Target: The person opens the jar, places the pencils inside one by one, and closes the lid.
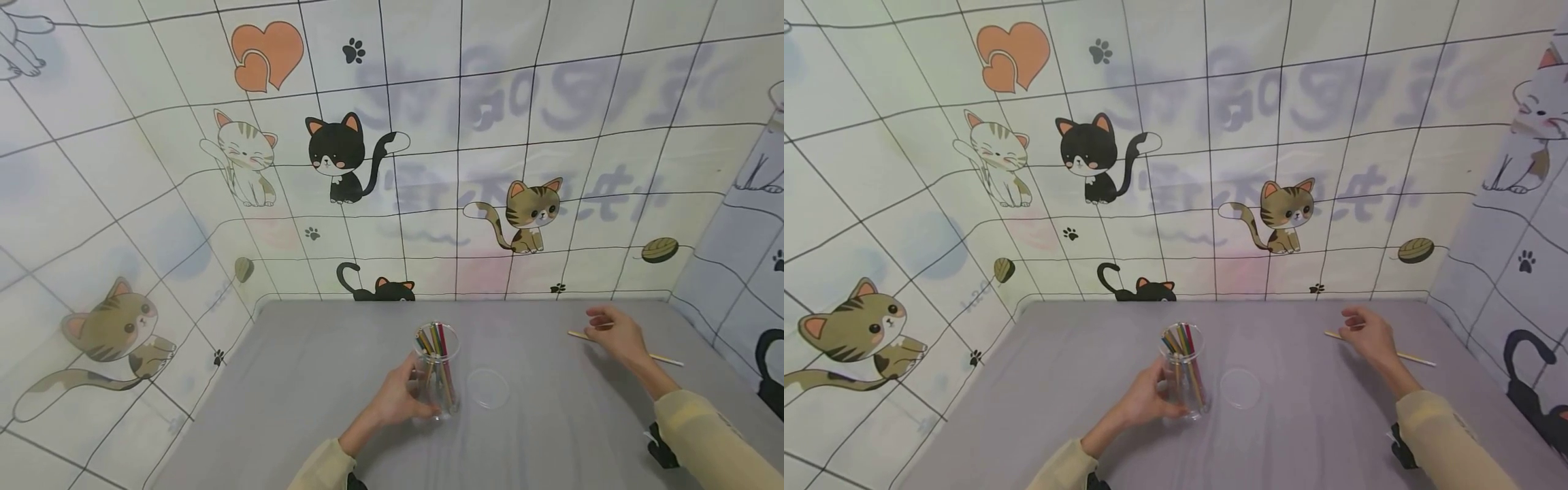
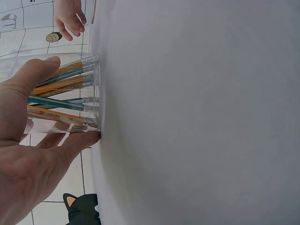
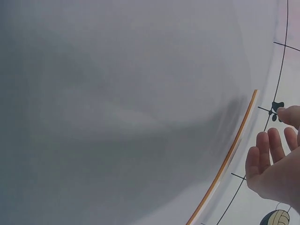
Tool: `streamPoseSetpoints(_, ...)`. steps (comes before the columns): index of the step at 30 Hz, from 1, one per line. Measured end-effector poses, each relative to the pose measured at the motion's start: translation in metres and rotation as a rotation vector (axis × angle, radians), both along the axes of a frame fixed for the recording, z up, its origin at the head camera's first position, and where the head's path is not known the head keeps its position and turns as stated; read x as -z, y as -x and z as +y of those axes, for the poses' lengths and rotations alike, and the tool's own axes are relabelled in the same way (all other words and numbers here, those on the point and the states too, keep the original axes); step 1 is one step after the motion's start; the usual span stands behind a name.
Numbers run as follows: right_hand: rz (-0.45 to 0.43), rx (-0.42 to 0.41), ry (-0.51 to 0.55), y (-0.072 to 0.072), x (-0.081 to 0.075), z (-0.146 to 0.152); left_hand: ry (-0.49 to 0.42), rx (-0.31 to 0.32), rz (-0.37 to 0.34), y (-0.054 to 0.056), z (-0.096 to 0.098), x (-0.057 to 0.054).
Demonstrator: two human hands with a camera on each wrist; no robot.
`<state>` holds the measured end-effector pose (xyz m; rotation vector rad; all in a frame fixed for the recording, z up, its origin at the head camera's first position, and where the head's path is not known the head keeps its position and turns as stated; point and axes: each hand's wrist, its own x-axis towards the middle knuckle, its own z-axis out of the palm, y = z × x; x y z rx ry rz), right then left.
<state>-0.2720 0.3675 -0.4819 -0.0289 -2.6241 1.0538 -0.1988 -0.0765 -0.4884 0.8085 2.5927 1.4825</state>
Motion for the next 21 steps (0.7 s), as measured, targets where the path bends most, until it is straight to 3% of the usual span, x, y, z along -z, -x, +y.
streamPoseSetpoints(11, 0.037, 0.011, -0.034, 0.007, 0.01, 0.005, 0.0, -0.008, 0.014, 0.002, 0.0, 0.0)
streamPoseSetpoints(21, 0.016, 0.025, -0.063, 0.011, 0.017, 0.005, -0.008, -0.007, 0.007, 0.0, -0.001, 0.0)
